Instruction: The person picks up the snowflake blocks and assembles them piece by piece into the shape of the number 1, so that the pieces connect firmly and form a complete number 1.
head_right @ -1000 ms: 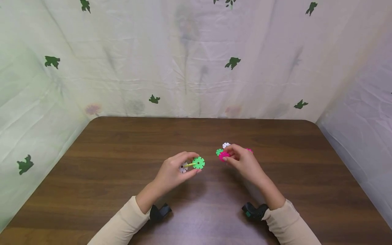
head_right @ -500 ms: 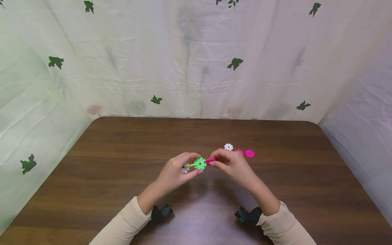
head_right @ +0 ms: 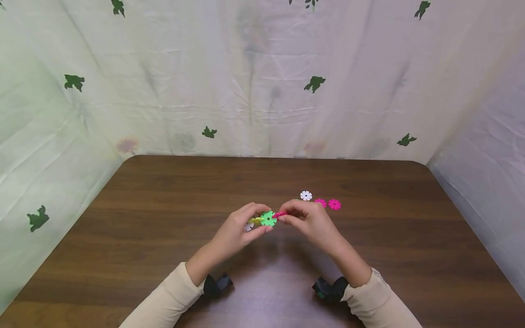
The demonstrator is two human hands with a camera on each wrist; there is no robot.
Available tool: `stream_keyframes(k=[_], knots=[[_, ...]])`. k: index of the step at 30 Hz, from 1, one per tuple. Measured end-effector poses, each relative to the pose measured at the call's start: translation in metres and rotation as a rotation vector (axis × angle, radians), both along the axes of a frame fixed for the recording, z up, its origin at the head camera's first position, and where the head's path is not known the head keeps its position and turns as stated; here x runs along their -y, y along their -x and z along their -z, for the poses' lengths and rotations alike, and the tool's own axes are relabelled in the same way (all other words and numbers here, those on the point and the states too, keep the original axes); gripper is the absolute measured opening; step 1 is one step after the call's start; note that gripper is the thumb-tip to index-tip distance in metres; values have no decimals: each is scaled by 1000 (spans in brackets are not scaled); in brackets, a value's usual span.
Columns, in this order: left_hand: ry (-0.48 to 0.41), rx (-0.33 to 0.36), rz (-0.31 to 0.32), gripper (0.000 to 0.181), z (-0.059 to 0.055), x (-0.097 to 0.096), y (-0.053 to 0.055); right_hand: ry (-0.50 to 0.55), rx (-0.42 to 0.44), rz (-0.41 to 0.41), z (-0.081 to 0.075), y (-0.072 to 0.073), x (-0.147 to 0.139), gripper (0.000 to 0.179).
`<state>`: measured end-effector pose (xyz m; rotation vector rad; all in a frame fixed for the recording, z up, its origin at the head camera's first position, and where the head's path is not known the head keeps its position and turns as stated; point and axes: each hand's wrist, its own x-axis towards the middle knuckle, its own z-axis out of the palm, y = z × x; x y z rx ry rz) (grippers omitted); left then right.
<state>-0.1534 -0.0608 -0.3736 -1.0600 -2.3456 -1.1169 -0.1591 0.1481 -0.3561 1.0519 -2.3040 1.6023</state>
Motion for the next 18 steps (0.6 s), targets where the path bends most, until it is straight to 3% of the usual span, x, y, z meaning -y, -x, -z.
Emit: stream_keyframes(k=[5,10,13,18], knots=[[37,-36,-52,35,-3,3,0,-51,129,3,1,2,-6,20],[70,-49,-9,45,-3,3,-1,-29,211,-26,6,3,-3,13],[75,-106,0,47,-2,1,-2,41,291,-60,9,2,0,11],[64,-209,-44,41,1,-1,-1,94,364,-84,12,-1,6,13]])
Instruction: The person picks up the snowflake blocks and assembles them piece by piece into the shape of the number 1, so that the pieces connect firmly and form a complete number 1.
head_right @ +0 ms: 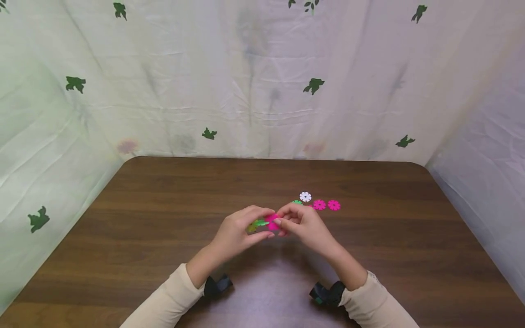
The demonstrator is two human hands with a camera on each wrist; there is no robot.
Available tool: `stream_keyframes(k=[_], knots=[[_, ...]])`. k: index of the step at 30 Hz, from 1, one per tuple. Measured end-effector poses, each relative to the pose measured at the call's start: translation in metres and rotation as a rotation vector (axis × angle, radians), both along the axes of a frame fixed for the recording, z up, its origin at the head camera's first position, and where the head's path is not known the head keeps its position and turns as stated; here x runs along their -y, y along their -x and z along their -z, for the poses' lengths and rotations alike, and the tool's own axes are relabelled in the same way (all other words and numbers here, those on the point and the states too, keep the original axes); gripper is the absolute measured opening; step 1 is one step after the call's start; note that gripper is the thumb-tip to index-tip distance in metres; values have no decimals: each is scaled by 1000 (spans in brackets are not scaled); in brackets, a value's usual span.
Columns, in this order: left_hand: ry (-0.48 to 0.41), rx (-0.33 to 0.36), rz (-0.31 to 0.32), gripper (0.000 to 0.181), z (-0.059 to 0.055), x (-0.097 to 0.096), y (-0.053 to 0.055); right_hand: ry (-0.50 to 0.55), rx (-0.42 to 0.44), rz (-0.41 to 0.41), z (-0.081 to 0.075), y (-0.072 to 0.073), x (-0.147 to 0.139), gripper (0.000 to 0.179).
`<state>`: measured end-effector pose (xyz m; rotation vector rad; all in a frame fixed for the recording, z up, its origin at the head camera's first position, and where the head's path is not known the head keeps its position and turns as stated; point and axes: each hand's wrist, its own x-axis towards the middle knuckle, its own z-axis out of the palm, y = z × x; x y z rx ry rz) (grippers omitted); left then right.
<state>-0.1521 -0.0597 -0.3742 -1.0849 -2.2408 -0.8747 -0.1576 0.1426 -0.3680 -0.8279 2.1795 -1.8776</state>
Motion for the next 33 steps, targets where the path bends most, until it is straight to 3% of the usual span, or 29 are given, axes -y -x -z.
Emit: stream_keyframes(k=[3,6,10,14,19,24,29,33], knots=[[-13,-16,-29,34,1,0,1,-23,-11,10,0,1,-1,16],[-23,-13,-59,32,0,2,2,-78,-80,78,-4,6,-10,20],[-41,0,-80,31,-3,5,4,-211,-162,229,-5,19,-33,28],[-52,8,-82,31,-4,6,4,-374,-152,316,7,36,-58,37],[-43,14,-81,32,-3,7,5,-528,-114,356,29,51,-76,44],[-33,17,-78,34,-4,8,5,-647,-141,349,47,58,-82,46],[-17,6,-87,34,-3,8,5,-671,-223,316,55,60,-82,41],[-18,-1,-88,34,-3,8,5,-689,-235,333,55,60,-82,30]])
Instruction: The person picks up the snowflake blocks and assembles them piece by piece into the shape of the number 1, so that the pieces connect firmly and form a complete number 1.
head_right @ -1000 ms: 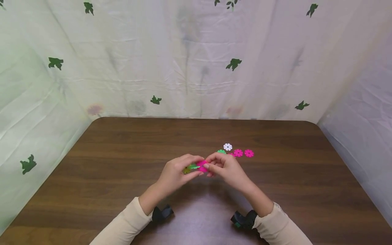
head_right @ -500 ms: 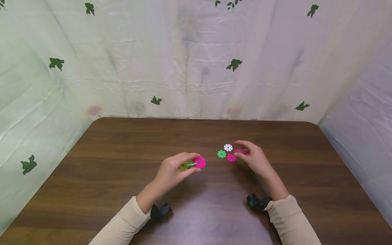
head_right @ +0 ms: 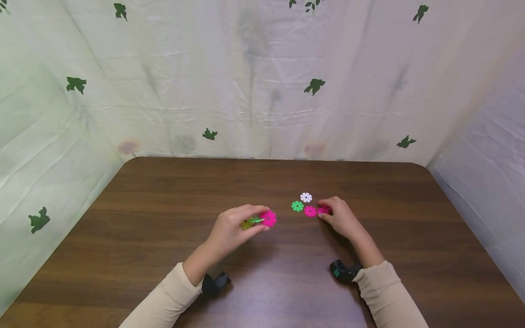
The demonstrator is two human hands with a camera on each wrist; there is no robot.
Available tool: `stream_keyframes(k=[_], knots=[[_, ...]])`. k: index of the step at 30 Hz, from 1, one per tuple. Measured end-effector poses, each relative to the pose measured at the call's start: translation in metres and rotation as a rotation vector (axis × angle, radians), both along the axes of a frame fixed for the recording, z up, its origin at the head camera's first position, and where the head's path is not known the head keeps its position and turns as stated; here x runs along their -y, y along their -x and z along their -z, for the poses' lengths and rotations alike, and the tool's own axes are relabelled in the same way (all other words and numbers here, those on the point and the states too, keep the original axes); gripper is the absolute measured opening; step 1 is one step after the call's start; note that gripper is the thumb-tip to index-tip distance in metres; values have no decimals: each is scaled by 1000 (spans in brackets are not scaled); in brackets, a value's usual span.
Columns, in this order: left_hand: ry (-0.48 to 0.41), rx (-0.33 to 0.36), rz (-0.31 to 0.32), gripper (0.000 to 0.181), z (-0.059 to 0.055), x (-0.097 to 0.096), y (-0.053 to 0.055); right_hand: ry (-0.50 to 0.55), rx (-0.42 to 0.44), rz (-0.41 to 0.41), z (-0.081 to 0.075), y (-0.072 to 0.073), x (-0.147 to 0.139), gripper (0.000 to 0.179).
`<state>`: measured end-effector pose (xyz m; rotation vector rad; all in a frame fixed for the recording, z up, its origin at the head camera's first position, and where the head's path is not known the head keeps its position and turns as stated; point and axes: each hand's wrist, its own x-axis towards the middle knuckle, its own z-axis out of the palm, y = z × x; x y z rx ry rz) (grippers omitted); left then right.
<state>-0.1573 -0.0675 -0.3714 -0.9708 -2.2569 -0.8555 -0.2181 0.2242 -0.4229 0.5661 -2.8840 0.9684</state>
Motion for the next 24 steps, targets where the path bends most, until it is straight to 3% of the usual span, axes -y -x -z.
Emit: stream_keyframes(k=[5,8,12,15,24], knots=[[1,1,-3,35,0,0,0,-16,20,35,-4,-1,0,20],[2,1,1,36,0,1,0,25,77,29,-7,-3,1,19],[4,-7,4,35,0,0,0,132,127,-10,-16,-6,7,21],[3,-12,1,34,0,0,0,201,118,-45,-28,-12,13,25],[-24,-12,9,35,-2,-2,-2,384,148,-161,-60,-37,41,16]])
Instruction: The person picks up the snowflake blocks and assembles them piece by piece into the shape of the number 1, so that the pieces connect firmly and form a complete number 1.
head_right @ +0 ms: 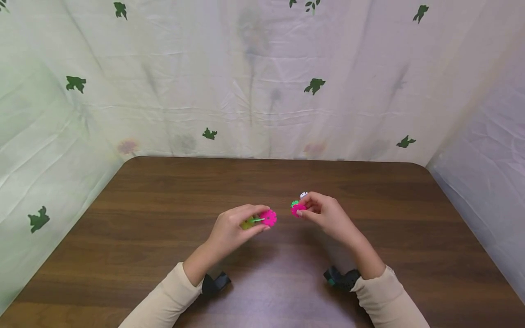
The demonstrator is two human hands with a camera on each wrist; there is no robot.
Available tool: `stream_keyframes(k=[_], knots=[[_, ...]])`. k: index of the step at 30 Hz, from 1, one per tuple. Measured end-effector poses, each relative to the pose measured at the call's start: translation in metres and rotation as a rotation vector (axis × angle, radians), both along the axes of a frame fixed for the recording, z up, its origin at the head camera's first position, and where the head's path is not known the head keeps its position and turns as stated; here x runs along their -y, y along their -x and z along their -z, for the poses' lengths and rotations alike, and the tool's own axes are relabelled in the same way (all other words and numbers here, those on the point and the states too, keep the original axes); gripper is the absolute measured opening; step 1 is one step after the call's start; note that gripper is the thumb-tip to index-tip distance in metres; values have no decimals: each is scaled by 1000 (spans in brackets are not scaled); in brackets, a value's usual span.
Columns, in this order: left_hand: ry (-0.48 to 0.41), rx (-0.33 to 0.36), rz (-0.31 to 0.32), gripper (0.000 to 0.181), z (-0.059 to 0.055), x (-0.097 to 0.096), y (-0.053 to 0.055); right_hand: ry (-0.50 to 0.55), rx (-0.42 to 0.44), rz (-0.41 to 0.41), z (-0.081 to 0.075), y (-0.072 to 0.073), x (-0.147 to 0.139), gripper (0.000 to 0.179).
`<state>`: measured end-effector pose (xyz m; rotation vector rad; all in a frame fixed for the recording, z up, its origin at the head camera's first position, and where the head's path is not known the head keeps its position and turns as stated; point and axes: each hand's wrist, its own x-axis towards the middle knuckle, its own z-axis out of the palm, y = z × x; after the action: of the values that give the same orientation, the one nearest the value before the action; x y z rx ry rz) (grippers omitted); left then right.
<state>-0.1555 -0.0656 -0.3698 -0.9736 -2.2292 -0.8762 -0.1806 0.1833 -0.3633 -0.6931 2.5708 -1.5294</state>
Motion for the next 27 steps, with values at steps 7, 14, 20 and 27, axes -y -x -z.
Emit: stream_keyframes(k=[7,14,20,27], knots=[[9,20,17,33,1,-2,-1,110,-41,-90,-5,-13,14,14],[24,6,33,32,4,-4,-1,122,-142,-129,-6,-21,24,16],[29,-17,51,29,3,-4,-3,103,-317,-125,-9,-26,31,18],[13,21,55,30,4,-3,-3,149,-430,-169,-24,-35,40,17]])
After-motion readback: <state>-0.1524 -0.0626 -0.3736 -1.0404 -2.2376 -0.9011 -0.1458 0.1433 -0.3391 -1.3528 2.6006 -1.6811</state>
